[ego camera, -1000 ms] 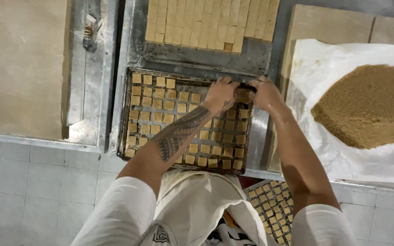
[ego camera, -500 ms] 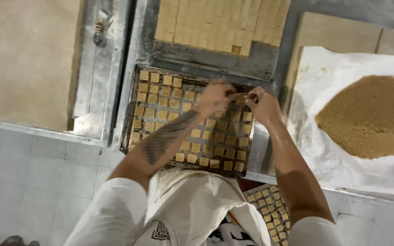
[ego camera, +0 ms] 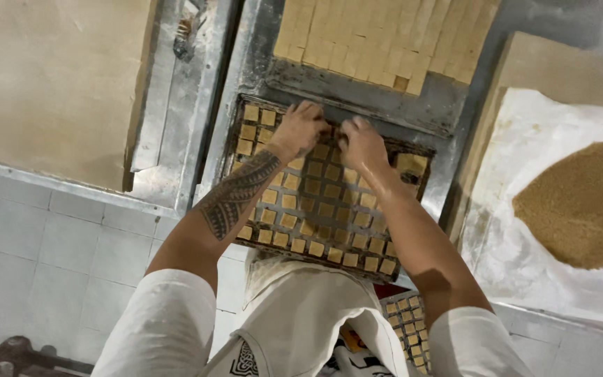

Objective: The person places small rectangular dough pieces onto a baking tray by hand, arranging them in organized rows and columns.

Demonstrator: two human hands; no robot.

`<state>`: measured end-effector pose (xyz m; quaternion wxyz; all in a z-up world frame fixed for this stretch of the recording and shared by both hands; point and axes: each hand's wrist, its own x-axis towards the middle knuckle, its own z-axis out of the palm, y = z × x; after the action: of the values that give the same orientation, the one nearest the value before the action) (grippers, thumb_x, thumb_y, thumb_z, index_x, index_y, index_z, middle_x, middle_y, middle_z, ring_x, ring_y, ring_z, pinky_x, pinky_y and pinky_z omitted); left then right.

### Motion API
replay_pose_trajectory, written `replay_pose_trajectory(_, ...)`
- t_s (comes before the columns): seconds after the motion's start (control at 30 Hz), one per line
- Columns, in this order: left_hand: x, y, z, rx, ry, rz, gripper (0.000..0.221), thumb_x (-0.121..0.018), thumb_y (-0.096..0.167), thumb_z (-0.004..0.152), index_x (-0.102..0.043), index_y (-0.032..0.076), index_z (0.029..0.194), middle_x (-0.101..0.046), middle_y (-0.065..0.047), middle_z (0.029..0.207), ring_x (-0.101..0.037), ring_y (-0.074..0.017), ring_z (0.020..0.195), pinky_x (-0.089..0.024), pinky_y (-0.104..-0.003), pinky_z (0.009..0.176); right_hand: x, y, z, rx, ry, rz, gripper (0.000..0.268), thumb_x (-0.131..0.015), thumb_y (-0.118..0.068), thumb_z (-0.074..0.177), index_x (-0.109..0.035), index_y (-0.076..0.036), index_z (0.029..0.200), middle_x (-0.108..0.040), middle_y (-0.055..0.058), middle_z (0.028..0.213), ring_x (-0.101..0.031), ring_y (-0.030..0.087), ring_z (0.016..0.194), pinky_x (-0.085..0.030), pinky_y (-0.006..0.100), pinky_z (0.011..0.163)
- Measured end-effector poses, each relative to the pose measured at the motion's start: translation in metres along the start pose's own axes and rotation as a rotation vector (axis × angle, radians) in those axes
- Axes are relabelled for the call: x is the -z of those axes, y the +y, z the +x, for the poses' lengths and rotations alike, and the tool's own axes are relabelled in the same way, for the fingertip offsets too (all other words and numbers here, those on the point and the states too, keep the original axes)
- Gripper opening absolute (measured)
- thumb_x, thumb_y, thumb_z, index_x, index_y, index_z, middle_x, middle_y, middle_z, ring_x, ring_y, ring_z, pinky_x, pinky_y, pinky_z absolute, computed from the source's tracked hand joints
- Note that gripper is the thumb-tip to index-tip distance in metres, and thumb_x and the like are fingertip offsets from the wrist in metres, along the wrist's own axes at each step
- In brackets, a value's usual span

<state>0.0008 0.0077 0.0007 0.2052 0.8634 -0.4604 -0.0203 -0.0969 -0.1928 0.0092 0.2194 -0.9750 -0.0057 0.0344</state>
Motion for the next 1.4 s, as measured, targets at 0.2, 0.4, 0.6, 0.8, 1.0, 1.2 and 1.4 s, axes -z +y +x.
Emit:
replay_pose_trajectory(0.2,0.000,-0.002,-0.009,0.088,-0.087,-0.038,0.047,-0.080,0.017,0.076,-0.068,0.008,0.121,-0.054,-0.014,0.128,-0.043,-0.0350,0.128,-0.038,-0.053,0.105,-0.001,-0.001,-0.009,-0.083,-0.029,0.011,0.045,-0.075,-0.026,0.090,-0.064,-0.008,0.129,-0.057,0.016,0.125,-0.053,0.038,0.125,-0.050,0.049,0.099)
replay_pose_trajectory(0.4,-0.016,-0.002,-0.006,0.058,0.013,0.067,0.039,-0.080,0.017,0.084,-0.069,0.011,0.120,-0.055,-0.011,0.129,-0.045,-0.0320,0.131,-0.040,-0.051,0.109,0.008,-0.010,-0.001,-0.161,-0.067,-0.037,0.044,-0.074,-0.030,0.094,-0.063,-0.008,0.130,-0.056,0.018,0.129,-0.052,0.039,0.128,-0.048,0.050,0.102)
replay_pose_trajectory(0.6,-0.007,0.004,-0.008,0.097,0.005,-0.014,0.046,-0.081,0.021,0.075,-0.069,0.008,0.117,-0.056,-0.013,0.121,-0.046,-0.0342,0.125,-0.039,-0.053,0.104,0.030,-0.004,-0.015,-0.284,0.083,0.085,0.042,-0.077,-0.029,0.094,-0.068,-0.011,0.131,-0.051,0.027,0.142,-0.049,0.045,0.132,-0.041,0.053,0.109)
replay_pose_trajectory(0.8,-0.016,0.039,0.005,0.061,0.046,-0.058,0.041,-0.074,0.017,0.090,-0.066,0.011,0.129,-0.056,-0.012,0.130,-0.050,-0.0331,0.127,-0.044,-0.051,0.106,0.085,0.081,-0.079,-0.378,0.234,0.152,0.033,-0.073,-0.020,0.099,-0.070,-0.004,0.127,-0.078,0.020,0.093,-0.075,0.031,0.096,-0.047,0.049,0.109)
replay_pose_trajectory(1.0,-0.065,0.137,0.040,-0.032,-0.075,-0.186,0.051,-0.077,0.026,0.084,-0.060,0.006,0.128,-0.056,-0.016,0.128,-0.050,-0.0371,0.122,-0.042,-0.054,0.100,0.084,0.113,-0.119,-0.426,0.068,0.298,0.040,-0.071,-0.018,0.085,-0.069,-0.008,0.124,-0.055,0.013,0.141,-0.069,0.030,0.105,-0.058,0.045,0.087)
replay_pose_trajectory(1.2,-0.087,0.172,0.071,0.014,-0.107,-0.013,0.042,-0.072,0.016,0.086,-0.063,0.009,0.127,-0.060,-0.011,0.129,-0.052,-0.0328,0.128,-0.043,-0.052,0.104,0.075,0.114,-0.118,-0.201,0.037,-0.031,0.039,-0.077,-0.012,0.084,-0.069,-0.003,0.122,-0.065,0.017,0.126,-0.056,0.037,0.123,-0.045,0.047,0.107)
replay_pose_trajectory(1.4,-0.076,0.171,0.080,0.158,-0.287,-0.112,0.037,-0.072,0.008,0.073,-0.073,0.014,0.109,-0.062,-0.009,0.119,-0.052,-0.0308,0.124,-0.045,-0.046,0.100,0.065,0.130,-0.117,-0.058,0.080,-0.111,0.026,-0.071,-0.011,0.092,-0.072,-0.003,0.117,-0.067,0.015,0.124,-0.059,0.035,0.121,-0.045,0.045,0.112)
